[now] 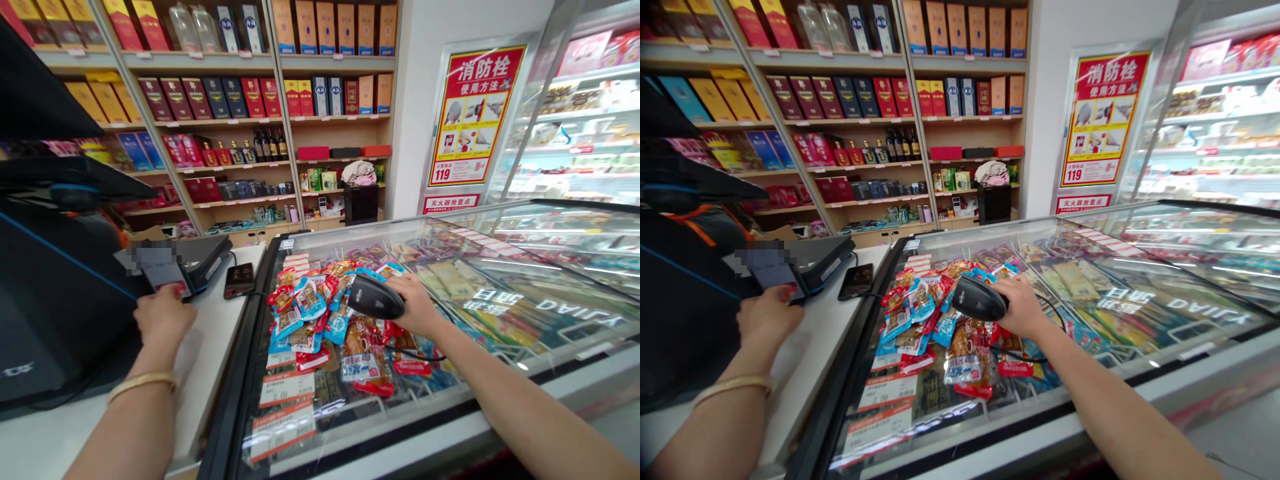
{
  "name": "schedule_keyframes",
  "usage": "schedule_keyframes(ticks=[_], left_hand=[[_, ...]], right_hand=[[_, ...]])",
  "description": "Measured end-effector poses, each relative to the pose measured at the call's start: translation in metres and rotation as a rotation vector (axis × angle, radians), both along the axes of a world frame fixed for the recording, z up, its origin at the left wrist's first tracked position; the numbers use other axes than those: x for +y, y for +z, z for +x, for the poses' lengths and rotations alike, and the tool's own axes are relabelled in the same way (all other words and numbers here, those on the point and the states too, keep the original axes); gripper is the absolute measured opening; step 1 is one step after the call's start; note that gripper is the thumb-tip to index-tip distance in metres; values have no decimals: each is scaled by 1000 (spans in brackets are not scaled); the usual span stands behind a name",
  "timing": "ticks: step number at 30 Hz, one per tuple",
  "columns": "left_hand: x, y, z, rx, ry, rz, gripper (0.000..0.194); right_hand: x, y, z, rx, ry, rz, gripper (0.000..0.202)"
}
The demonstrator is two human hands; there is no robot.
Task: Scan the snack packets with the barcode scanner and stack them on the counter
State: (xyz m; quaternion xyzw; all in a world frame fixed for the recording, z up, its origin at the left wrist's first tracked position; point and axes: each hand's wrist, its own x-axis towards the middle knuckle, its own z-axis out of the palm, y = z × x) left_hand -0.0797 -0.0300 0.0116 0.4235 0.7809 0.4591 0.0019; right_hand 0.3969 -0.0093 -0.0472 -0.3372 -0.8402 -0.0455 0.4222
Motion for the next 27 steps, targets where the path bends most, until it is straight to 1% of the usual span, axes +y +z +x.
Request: schedule_keyframes(ticks=[2, 3, 4, 6, 8, 9, 11, 14, 17, 21, 24, 27], left_hand=[[3, 4, 14, 19, 29, 168, 47], [6, 6, 23, -34, 26, 251, 46], [9, 6, 33, -138, -36, 333, 44], [14, 5, 53, -413, -227, 446, 40], [16, 3, 72, -633, -405, 482, 40], [17, 2, 80, -703, -462, 474, 41], [15, 1, 93, -799, -516, 419, 45], [12, -1, 108, -854, -571, 292, 53], [11, -5, 118, -803, -632, 181, 58], [10, -9, 126, -694, -701, 86, 64], [9, -11, 128, -635, -734, 39, 69], [9, -13, 127, -582, -741, 33, 69]], right_hand=[[0, 0, 0, 9, -3, -2, 12], [0, 0, 0, 12, -7, 0, 13], [0, 0, 0, 14, -12, 2, 14], [1, 0, 1, 15, -18, 9, 16], [0, 1, 1, 22, -19, 22, 18], [0, 1, 1, 27, -21, 30, 18], [0, 2, 1, 36, -24, 48, 18], [-2, 4, 1, 40, -21, 71, 19], [-5, 8, 1, 29, -7, 74, 21], [-10, 13, 0, -16, 0, 53, 22], [-13, 16, -1, -30, 10, 41, 21], [-15, 17, -3, -40, 21, 31, 20]])
